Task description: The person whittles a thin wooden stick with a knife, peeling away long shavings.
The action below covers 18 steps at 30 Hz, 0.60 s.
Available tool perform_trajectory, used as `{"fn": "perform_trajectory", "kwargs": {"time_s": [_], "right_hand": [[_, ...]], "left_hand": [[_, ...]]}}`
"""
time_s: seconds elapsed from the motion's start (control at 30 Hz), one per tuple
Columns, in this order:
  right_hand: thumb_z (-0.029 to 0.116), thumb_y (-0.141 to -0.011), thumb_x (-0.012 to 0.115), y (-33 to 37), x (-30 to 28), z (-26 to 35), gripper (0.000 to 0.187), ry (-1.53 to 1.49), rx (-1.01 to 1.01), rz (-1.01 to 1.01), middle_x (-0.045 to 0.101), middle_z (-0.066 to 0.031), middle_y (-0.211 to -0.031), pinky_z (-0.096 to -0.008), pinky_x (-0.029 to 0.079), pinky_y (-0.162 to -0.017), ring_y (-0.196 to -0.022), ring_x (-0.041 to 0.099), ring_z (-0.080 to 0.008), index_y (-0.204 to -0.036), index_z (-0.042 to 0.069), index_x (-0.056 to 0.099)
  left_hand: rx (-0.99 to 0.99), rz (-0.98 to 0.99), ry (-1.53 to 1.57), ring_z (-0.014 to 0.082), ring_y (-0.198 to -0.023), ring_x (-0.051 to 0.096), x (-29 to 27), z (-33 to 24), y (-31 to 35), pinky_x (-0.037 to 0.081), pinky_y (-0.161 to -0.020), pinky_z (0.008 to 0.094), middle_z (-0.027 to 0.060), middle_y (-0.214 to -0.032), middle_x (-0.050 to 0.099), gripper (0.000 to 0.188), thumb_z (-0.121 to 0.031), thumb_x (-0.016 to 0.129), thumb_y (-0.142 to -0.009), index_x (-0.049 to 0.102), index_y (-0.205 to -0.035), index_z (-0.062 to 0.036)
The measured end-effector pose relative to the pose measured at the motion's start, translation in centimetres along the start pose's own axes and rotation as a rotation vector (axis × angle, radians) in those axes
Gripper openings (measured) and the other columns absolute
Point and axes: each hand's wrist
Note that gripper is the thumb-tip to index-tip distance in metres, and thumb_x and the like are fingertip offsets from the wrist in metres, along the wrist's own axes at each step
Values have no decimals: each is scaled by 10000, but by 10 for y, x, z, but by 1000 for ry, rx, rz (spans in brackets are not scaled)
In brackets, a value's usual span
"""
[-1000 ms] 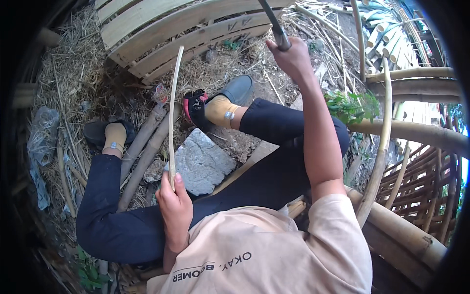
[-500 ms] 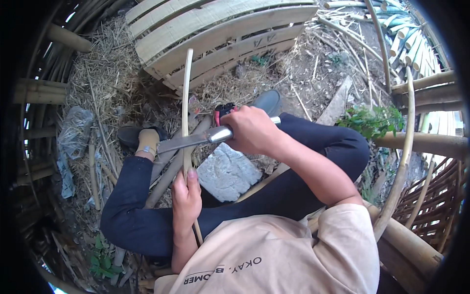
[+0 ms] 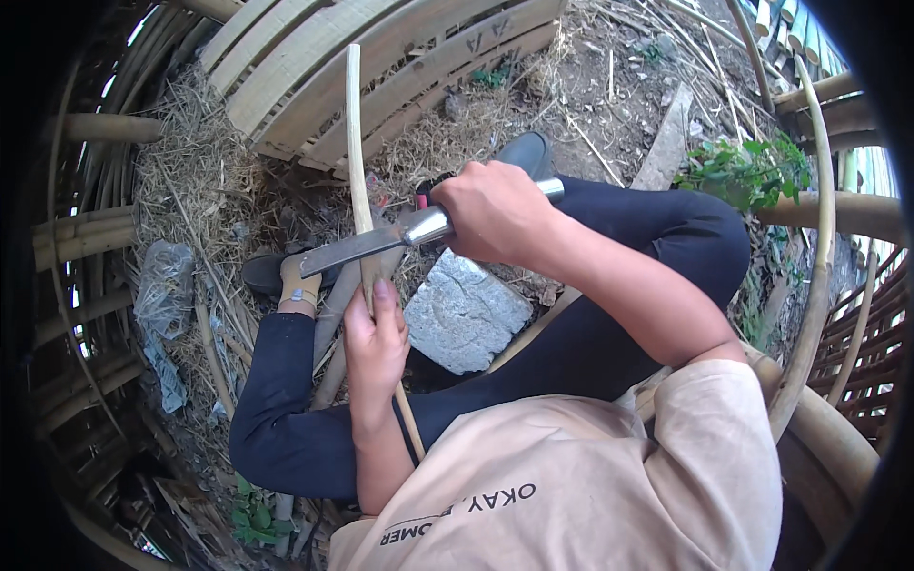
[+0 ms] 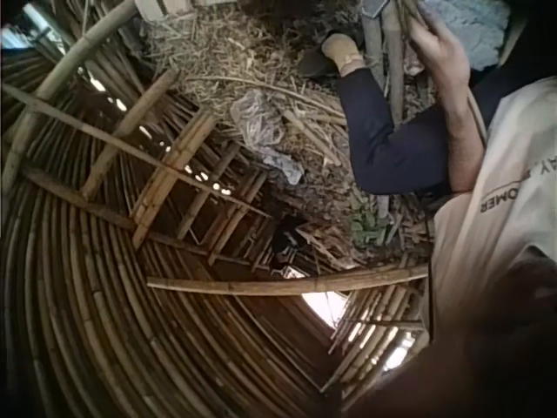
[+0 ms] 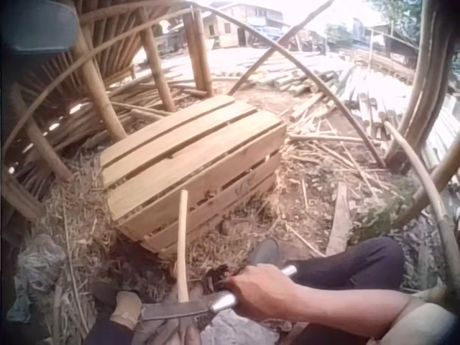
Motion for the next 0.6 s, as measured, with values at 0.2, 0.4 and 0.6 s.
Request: {"fn": "perform_trajectory", "kwargs": {"time_s": [0.2,0.4,0.6], "right_hand": [[123,-645,722,-11,52,-25,125,35,53,56,663,-209,-689,-511,544,-663,-707,672,-434,-748,55,701],[94,-644,694,-33,72,-39,136,42,40,28,676,-189,-694,-504,551,-656,-685,684,-416,-774,63,715],[145,-782,636,-44,78,-73,137,128,127,-130,711,-219,-849,-482,575,-729,-812,715,-394,-848,57,718]], "left_hand": [[101,-79,-314,475,-691,585,19,16,-8,427,-655,524,264,-717,584,315,-243,478,-1060,589,-1020,48],[-29,-59,-325,511,-701,588,14,19,-6,416,-658,554,284,-699,586,310,-236,475,-1057,563,-971,48],[-49,-32,-341,479,-660,592,15,17,-3,411,-598,529,262,-680,579,307,-222,481,-1056,549,-914,42]]}}
Point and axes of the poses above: each hand's wrist, its own y-axis away from the middle knuckle, its own x-axis out of the palm, z = x × y
